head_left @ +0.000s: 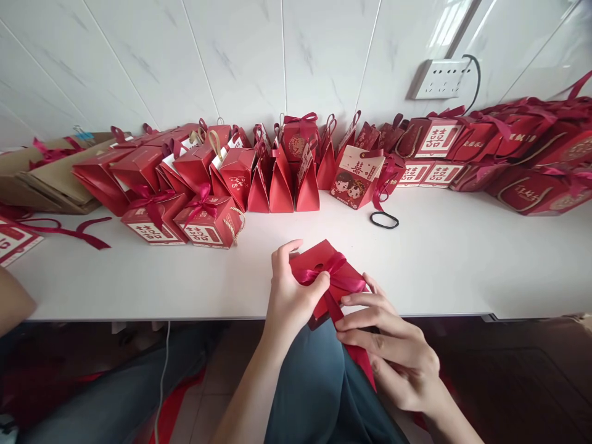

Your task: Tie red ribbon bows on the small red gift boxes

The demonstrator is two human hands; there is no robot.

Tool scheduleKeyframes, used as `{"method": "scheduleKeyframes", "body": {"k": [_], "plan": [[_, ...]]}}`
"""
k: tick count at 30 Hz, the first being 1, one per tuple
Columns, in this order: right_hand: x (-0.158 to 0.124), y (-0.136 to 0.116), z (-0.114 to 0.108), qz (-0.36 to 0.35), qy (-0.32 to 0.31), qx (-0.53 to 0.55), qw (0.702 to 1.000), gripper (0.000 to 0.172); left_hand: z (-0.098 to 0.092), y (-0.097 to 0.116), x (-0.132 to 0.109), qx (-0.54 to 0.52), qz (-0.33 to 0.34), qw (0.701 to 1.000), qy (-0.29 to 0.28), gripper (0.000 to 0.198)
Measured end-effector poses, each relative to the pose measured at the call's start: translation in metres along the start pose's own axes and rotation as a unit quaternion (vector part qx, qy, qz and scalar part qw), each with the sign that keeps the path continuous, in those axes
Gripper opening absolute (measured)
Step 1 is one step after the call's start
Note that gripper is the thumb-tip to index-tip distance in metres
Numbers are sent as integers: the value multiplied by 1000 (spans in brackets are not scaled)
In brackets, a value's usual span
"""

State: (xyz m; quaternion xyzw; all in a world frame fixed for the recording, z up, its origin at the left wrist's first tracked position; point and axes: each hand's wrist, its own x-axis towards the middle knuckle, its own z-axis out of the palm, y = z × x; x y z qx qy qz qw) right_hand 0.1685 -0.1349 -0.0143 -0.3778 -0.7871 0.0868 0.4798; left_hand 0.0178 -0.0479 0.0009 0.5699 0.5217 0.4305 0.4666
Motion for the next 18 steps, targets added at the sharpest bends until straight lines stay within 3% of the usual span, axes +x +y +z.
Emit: {"method": "scheduleKeyframes", "body": {"k": [2,4,6,8,10,12,18], "plan": [[-2,1,-3,21,-6,45,999,36,0,2,-1,-12,-10,1000,-6,50],[-4,4,-7,66,50,99,992,29,0,3,-2,-28,-18,999,-12,50],[-5,10,-9,158,166,117,966,27,-1,3,-2,-32,-21,999,-14,50],[-3,16,-12,286,208,87,931,31,-1,3,-2,-25,-18,999,-15,50],[1,18,-14,401,128,62,905,38,-1,2,-2,-22,-12,1000,-12,49],[6,17,-15,449,43,89,888,43,0,1,-2,-27,-3,1000,-3,49],[5,14,-14,426,55,216,877,39,3,2,-2,-26,18,999,32,42]]}}
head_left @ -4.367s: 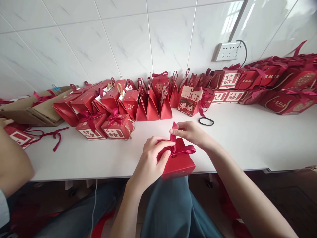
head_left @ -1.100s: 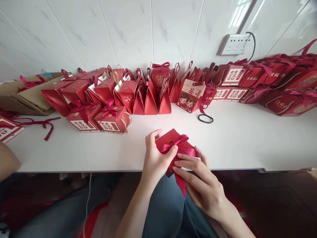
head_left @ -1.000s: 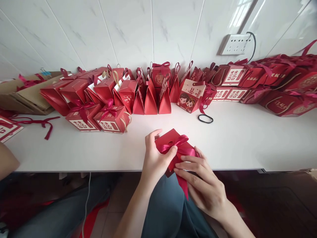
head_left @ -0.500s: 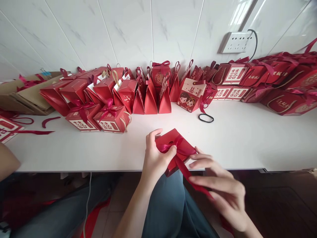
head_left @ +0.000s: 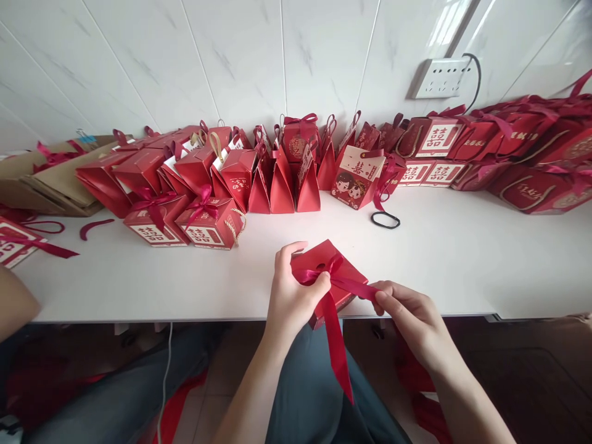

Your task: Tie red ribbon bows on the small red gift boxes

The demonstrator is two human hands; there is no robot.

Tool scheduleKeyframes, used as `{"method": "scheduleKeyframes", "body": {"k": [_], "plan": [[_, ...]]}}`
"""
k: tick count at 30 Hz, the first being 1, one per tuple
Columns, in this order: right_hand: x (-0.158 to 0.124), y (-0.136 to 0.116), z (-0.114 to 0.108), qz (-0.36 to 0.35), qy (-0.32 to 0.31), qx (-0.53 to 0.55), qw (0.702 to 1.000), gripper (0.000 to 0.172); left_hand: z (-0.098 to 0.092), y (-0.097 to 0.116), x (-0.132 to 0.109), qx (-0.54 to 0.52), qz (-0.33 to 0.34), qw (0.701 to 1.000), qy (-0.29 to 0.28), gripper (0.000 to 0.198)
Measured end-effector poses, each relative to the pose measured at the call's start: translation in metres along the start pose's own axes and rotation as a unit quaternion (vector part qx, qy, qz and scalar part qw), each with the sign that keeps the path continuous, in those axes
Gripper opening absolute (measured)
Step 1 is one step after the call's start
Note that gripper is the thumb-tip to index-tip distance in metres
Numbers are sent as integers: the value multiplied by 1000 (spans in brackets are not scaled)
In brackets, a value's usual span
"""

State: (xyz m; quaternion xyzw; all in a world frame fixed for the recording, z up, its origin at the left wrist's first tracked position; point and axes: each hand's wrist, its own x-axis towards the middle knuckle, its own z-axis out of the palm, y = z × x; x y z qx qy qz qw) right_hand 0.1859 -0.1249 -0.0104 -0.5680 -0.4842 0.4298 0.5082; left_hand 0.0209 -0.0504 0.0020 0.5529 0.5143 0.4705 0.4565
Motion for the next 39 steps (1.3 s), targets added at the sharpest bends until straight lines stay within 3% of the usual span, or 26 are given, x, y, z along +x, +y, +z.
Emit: {"method": "scheduleKeyframes", "body": {"k": [6,12,14,16,19,25,30,33,39], "plan": [[-1,21,-11,-17,7,102,995,40,-1,-1,2,6,-5,1000,-7,41],[0,29,-22,-18,-16,101,995,38,-2,-3,1,7,10,1000,-16,39],[5,25,-27,-47,21,85,995,35,-6,-3,1,22,27,999,-21,37],[12,15,-30,-77,98,43,991,32,-12,-2,2,42,65,997,-4,30],[24,-14,-26,-87,179,-90,976,31,-20,1,3,110,136,984,40,22],[53,-62,13,-10,9,-301,954,51,-21,5,2,286,233,925,96,13],[68,-62,30,-16,-12,-359,933,53,-20,10,-8,301,213,928,56,12],[69,-57,28,-17,-24,-323,946,45,-19,11,-17,277,169,944,59,17],[63,-43,20,5,-67,-115,991,32,-12,2,-27,215,132,962,106,21]]}}
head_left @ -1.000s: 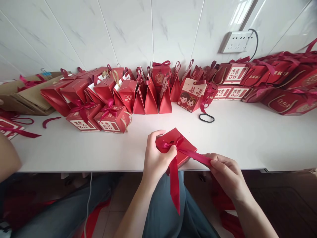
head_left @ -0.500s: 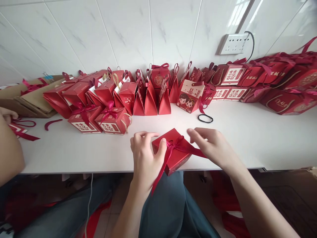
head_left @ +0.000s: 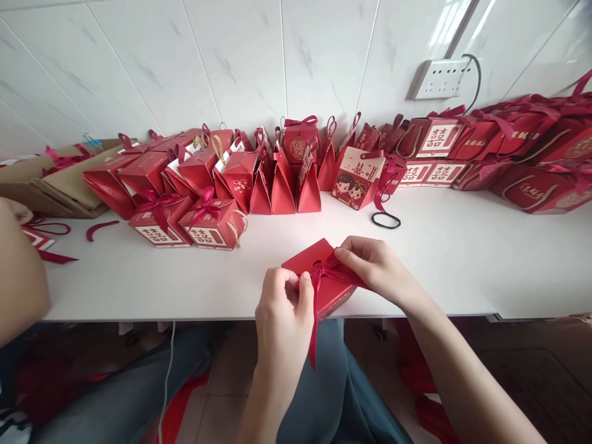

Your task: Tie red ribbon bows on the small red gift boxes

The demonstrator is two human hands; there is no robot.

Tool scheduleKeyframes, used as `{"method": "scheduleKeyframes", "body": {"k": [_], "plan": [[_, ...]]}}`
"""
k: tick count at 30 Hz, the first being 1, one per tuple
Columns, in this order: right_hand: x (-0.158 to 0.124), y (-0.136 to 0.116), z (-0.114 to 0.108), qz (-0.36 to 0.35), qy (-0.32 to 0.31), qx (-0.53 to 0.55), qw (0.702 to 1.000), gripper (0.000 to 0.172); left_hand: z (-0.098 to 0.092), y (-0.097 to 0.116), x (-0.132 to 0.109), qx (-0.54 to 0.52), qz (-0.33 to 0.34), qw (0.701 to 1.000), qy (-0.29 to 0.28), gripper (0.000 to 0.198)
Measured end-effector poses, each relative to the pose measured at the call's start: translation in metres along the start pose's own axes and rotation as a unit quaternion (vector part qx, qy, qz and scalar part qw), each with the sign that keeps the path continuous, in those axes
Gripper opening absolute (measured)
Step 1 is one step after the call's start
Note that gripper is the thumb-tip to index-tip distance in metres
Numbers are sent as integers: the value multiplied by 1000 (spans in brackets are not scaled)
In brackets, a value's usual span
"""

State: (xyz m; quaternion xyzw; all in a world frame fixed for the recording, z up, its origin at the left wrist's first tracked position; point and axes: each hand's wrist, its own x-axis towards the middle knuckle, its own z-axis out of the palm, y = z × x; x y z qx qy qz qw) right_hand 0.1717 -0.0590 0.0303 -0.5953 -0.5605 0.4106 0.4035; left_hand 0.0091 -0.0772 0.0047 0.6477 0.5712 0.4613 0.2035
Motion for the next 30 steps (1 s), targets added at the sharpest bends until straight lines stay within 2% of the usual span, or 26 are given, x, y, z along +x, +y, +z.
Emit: {"method": "scheduleKeyframes", "body": {"k": [4,8,17,26,28,30], "plan": [[-5,14,7,-1,27,122,992,34,5,-5,-3,-40,-25,999,20,24],[-8,22,17,15,74,197,977,36,8,-7,-5,-78,-21,996,33,23],[-9,30,27,46,93,341,934,33,13,-9,-6,-92,-1,995,49,23],[-7,32,36,45,145,401,904,31,16,-12,-6,-77,38,994,71,21],[-5,33,33,47,123,392,911,33,14,-12,-4,-84,31,994,61,22],[-4,34,27,53,84,348,932,33,12,-11,-3,-96,16,995,34,24]]}}
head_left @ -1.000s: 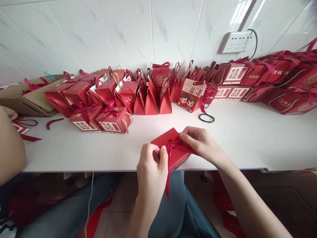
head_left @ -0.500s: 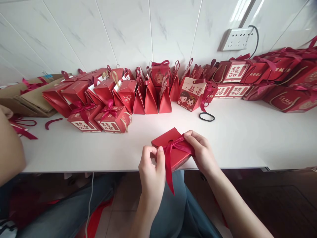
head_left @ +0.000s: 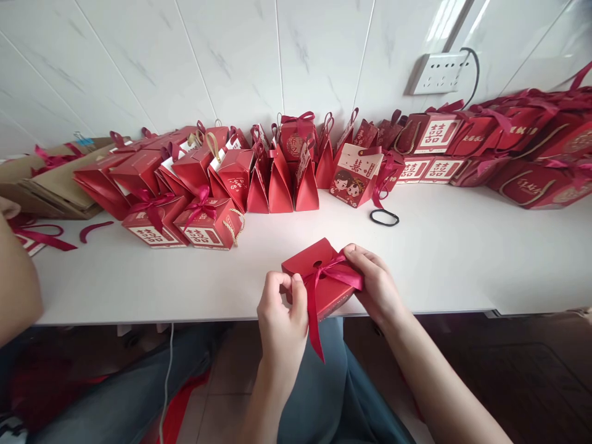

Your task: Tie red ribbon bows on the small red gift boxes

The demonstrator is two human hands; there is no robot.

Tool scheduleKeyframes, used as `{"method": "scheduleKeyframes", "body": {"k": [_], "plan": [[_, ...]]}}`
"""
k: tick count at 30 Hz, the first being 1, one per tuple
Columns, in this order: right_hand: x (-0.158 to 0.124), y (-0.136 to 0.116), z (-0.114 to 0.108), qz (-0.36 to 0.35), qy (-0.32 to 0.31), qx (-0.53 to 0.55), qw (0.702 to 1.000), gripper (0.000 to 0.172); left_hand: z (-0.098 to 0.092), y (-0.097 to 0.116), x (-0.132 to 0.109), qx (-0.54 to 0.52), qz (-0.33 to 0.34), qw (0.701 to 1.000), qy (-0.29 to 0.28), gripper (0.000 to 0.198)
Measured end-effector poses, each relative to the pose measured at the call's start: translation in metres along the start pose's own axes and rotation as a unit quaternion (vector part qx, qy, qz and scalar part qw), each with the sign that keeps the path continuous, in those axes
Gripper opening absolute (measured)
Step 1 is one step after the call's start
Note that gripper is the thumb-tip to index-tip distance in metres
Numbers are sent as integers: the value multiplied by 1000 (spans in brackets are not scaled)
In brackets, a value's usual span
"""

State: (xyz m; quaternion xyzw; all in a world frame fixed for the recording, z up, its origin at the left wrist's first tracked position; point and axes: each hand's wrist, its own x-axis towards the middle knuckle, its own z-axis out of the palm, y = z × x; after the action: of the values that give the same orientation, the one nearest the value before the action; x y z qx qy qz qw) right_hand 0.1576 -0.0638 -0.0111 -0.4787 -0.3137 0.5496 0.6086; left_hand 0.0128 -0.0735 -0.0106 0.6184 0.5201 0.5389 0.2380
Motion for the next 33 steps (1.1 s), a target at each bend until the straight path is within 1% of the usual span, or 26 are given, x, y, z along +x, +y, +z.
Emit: {"method": "scheduleKeyframes", "body": {"k": [1,2,3,4,5,6,7,8,9,10,11,12,14,16,18,21,24,27,30,32,33], "plan": [[-1,-2,-3,-8,-4,-39,999,30,-2,1,1,-8,-12,1000,-15,25],[-3,-5,-6,-41,7,-82,996,28,-3,2,3,-17,-26,999,-30,26],[-8,-8,-9,-101,27,-128,986,25,-5,3,4,-27,-41,998,-42,27],[-14,-11,-11,-182,39,-174,967,23,-6,3,6,-39,-56,996,-51,28],[-21,-15,-12,-273,31,-219,936,23,-8,3,7,-53,-70,995,-57,29],[-30,-19,-11,-356,-3,-268,895,25,-9,3,9,-67,-83,992,-63,30],[-38,-22,-8,-421,-60,-318,847,29,-9,2,10,-82,-94,990,-70,31],[-45,-25,-4,-461,-123,-369,798,34,-10,1,11,-96,-106,987,-77,31],[-51,-26,1,-476,-176,-417,754,38,-10,0,11,-107,-116,984,-85,31],[-55,-27,7,-479,-207,-456,721,40,-10,-2,12,-116,-123,981,-93,30],[-57,-26,11,-478,-218,-484,700,39,-10,-3,13,-120,-125,980,-99,30],[-57,-24,15,-479,-214,-498,690,36,-10,-4,13,-118,-122,980,-101,30],[-53,-17,17,-497,-185,-490,691,26,-10,-5,15,-102,-108,984,-100,30],[-48,-9,12,-525,-158,-457,700,20,-10,-5,17,-77,-93,989,-91,30],[-46,-4,3,-541,-148,-429,708,19,-10,-5,18,-59,-85,991,-84,30],[-47,-2,-8,-541,-149,-399,725,21,-8,-5,21,-50,-87,992,-72,27],[-50,-4,-11,-541,-144,-363,745,22,-5,-5,22,-57,-83,993,-59,19],[-52,-6,-10,-546,-141,-338,754,21,-4,-5,22,-62,-77,993,-60,15],[-51,-6,-11,-553,-142,-333,750,19,-4,-5,22,-61,-79,993,-65,15],[-51,-5,-12,-563,-141,-361,730,19,-5,-5,21,-61,-80,993,-65,15],[-51,-4,-14,-571,-138,-385,711,18,-5,-5,21,-60,-79,993,-65,15]]}}
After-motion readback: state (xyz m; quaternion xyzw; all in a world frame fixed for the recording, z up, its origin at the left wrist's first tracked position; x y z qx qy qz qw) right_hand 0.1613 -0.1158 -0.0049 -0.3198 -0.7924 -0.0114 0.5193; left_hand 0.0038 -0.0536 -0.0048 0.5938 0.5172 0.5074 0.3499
